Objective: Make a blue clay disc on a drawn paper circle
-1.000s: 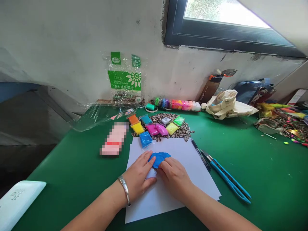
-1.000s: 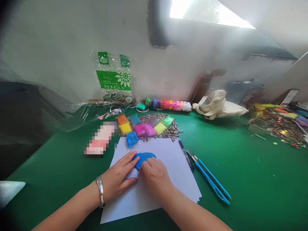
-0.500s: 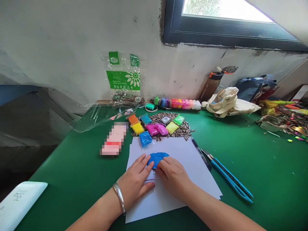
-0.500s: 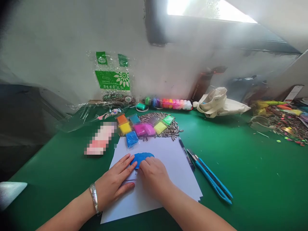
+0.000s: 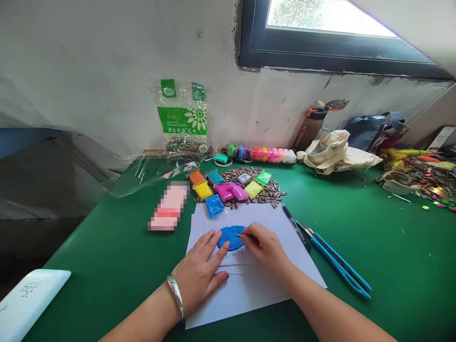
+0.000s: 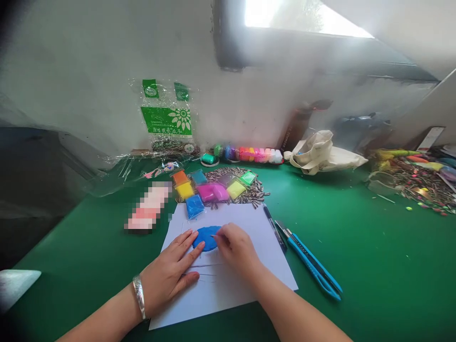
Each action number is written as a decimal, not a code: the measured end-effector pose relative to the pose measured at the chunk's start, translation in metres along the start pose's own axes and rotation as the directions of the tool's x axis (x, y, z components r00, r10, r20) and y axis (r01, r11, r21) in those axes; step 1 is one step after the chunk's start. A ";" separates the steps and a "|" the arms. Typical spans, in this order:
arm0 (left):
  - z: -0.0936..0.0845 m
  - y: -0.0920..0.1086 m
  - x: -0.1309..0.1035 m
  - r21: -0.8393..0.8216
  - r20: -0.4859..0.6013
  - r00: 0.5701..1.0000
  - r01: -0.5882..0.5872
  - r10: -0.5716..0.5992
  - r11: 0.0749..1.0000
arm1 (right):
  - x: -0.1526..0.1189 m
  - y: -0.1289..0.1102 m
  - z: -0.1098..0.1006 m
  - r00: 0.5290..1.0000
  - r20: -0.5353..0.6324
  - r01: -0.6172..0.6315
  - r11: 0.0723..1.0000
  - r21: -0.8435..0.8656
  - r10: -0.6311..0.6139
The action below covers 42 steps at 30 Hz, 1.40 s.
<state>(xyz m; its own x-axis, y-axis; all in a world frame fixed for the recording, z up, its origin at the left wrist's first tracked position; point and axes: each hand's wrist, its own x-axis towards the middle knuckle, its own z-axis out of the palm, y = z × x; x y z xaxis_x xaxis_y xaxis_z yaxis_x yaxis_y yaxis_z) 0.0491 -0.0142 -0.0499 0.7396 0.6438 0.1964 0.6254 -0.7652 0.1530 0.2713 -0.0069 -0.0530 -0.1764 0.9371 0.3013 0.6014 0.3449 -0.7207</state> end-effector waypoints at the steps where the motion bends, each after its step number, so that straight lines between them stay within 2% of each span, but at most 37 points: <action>1: 0.001 0.000 0.000 -0.003 -0.013 1.000 -0.003 0.003 1.000 | 0.001 0.002 -0.001 1.000 -0.011 -0.027 1.000 0.016 0.027; 3: 0.002 -0.001 -0.001 -0.006 -0.023 1.000 -0.007 0.007 1.000 | 0.004 0.006 -0.003 0.997 -0.023 -0.075 0.996 0.043 0.076; 7: 0.002 -0.001 0.000 0.005 0.023 1.000 0.009 -0.009 1.000 | 0.007 0.011 -0.009 0.988 -0.055 -0.138 0.986 0.094 0.143; 13: 0.006 -0.001 0.000 0.014 0.008 1.000 0.029 -0.029 0.999 | 0.013 0.019 -0.024 0.949 -0.164 -0.252 0.961 0.115 0.268; 16: 0.008 -0.001 0.000 0.016 0.005 1.000 0.029 -0.029 0.999 | 0.015 0.023 -0.025 0.952 -0.168 -0.248 0.966 0.068 0.256; 21: 0.005 0.001 0.001 -0.009 0.029 0.999 0.046 -0.046 0.999 | 0.015 0.029 -0.026 0.967 -0.184 -0.200 0.973 -0.112 0.177; 28: 0.007 -0.002 0.007 0.018 0.011 1.000 0.011 -0.011 1.000 | 0.022 0.041 -0.027 0.969 -0.213 -0.186 0.935 -0.300 0.124; 34: 0.006 0.003 0.016 0.051 -0.014 1.000 -0.018 0.019 0.999 | 0.021 0.043 -0.025 0.973 -0.211 -0.153 0.938 -0.310 0.089; 37: 0.007 0.007 0.017 0.045 -0.005 1.000 -0.025 0.025 0.999 | 0.015 0.040 -0.027 0.987 -0.159 -0.074 0.968 -0.241 0.036; 39: 0.009 0.008 0.017 0.031 -0.007 1.000 -0.016 0.017 0.999 | 0.009 0.037 -0.029 0.996 -0.060 0.047 0.978 -0.204 -0.060; 42: 0.009 0.009 0.016 0.023 0.004 1.000 -0.009 0.009 1.000 | 0.003 0.032 -0.032 0.977 0.087 0.210 0.946 -0.246 -0.194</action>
<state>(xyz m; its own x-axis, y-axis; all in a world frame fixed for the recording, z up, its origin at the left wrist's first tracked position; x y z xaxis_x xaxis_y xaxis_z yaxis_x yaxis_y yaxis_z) 0.0690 -0.0103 -0.0537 0.7465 0.6366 0.1935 0.6240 -0.7708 0.1285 0.3154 0.0049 -0.0554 -0.3567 0.8533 0.3803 0.7237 0.5098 -0.4651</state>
